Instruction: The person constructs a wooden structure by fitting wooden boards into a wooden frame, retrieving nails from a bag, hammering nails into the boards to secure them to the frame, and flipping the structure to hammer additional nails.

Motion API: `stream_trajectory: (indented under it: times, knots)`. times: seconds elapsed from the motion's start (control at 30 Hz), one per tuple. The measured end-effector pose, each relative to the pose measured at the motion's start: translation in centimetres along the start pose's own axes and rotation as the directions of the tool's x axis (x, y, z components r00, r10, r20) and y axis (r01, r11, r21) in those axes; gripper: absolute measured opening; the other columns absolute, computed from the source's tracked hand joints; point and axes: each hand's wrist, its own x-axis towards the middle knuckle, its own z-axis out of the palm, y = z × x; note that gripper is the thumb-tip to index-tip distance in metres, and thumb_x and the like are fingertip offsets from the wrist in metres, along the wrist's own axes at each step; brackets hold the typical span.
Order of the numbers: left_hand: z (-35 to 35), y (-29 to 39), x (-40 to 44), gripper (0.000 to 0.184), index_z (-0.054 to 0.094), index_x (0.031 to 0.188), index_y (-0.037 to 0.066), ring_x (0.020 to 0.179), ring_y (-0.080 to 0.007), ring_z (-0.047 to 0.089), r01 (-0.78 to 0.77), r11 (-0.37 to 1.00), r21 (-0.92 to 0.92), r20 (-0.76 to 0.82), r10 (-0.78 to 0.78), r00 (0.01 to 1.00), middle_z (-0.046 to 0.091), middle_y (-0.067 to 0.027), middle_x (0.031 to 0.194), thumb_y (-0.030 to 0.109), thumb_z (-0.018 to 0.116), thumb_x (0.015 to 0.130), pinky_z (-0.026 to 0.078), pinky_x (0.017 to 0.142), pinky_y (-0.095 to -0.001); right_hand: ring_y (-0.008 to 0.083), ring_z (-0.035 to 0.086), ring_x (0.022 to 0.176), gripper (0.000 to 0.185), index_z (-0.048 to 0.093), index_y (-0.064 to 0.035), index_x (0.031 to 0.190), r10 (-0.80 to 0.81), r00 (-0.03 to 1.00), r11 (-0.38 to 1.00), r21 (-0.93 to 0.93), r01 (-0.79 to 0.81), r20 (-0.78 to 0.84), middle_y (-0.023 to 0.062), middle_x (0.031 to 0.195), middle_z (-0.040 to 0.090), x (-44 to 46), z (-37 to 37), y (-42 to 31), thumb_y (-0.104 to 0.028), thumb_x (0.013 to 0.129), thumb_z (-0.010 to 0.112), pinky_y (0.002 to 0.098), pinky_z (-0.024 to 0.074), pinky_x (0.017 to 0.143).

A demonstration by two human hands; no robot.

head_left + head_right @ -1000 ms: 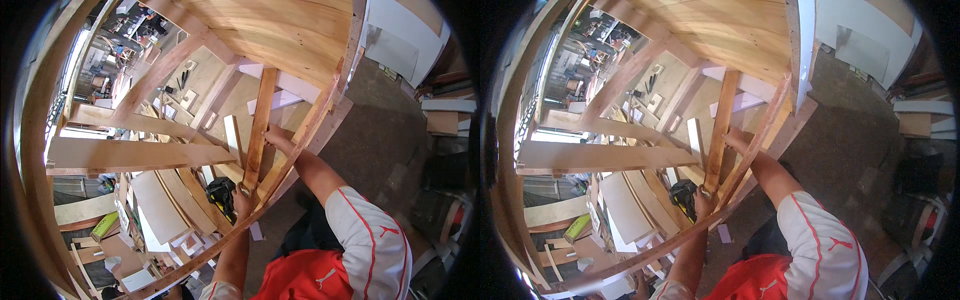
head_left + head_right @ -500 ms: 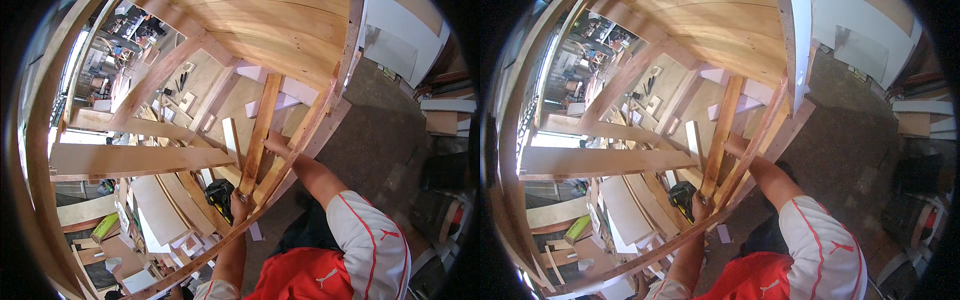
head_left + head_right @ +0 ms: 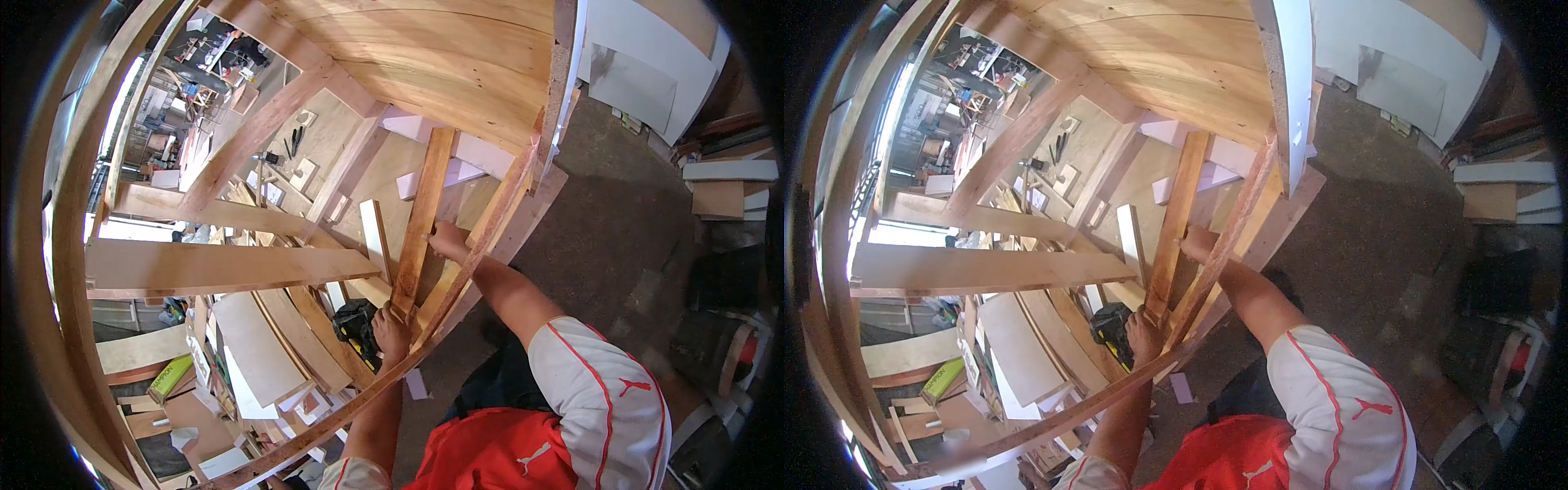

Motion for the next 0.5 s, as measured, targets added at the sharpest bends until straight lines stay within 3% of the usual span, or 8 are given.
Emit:
stream_trajectory:
  times: [0.1, 0.17, 0.27, 0.37, 0.5]
  knots:
    - [-0.9, 1.0, 0.3, 0.073, 0.049, 0.139, 0.005, 0.12, -0.0432, 0.052, 0.061, 0.998, -0.033, 0.034, -0.06, 0.998, 0.055, -0.0236, 0.128, 0.042, 0.079, 0.083, 0.046, 0.099, -0.0493, 0.0207, 0.07, 0.06, 0.032, 0.063, 0.0033, 0.111, -0.053, 0.998, 0.996, 0.07, 0.054, -0.015, 0.0137, 0.082, 0.071, 2.4, 1.7, 2.7, -0.023, 0.094, 0.07, 0.034, 0.0542, 0.05]
    - [-0.9, 1.0, 0.5, 0.071, 0.05, 0.138, 0.005, 0.118, -0.0431, 0.053, 0.095, 0.994, -0.051, 0.038, -0.093, 0.995, 0.056, -0.0235, 0.125, 0.04, 0.079, 0.084, 0.047, 0.098, -0.0494, 0.0198, 0.07, 0.059, 0.032, 0.067, 0.0018, 0.11, -0.001, 0.998, 0.948, 0.319, -0.019, 0.062, 0.0145, 0.088, 0.071, -0.9, -0.4, -0.5, -0.024, 0.091, 0.072, 0.0327, 0.0533, 0.05]
    - [0.1, -0.1, 0.7, 0.066, 0.05, 0.138, 0.004, 0.112, -0.044, 0.056, 0.037, 0.999, -0.008, 0.06, -0.037, 0.998, 0.056, -0.0239, 0.126, 0.038, 0.075, 0.087, 0.047, 0.097, -0.0506, 0.0175, 0.07, 0.06, 0.034, 0.067, 0.0043, 0.107, -0.005, 0.998, 0.928, 0.372, -0.018, 0.06, 0.0118, 0.088, 0.072, 0.1, 0.2, 0.2, -0.025, 0.09, 0.074, 0.0302, 0.053, 0.05]
    - [-0.1, -1.1, 0.2, 0.063, 0.049, 0.141, 0.007, 0.113, -0.0434, 0.057, -0.049, 0.995, -0.086, 0.064, 0.055, 0.996, 0.058, -0.0233, 0.125, 0.034, 0.072, 0.089, 0.047, 0.096, -0.0511, 0.0171, 0.071, 0.062, 0.034, 0.064, 0.003, 0.105, -0.034, 0.992, 0.919, 0.394, -0.016, 0.12, 0.0113, 0.082, 0.071, -0.2, 0.0, -0.5, -0.027, 0.093, 0.073, 0.0301, 0.0536, 0.049]
    - [-2.7, 0.4, -0.6, 0.055, 0.054, 0.139, 0.011, 0.103, -0.0446, 0.065, -0.005, 0.99, -0.138, 0.081, 0.017, 0.997, 0.065, -0.0223, 0.117, 0.03, 0.071, 0.09, 0.053, 0.086, -0.0492, 0.0168, 0.069, 0.058, 0.039, 0.068, 0.0045, 0.102, -0.097, 0.994, 0.941, 0.33, 0.077, 0.045, 0.0112, 0.078, 0.071, -1.9, 0.3, -1.6, -0.032, 0.091, 0.075, 0.0296, 0.053, 0.049]
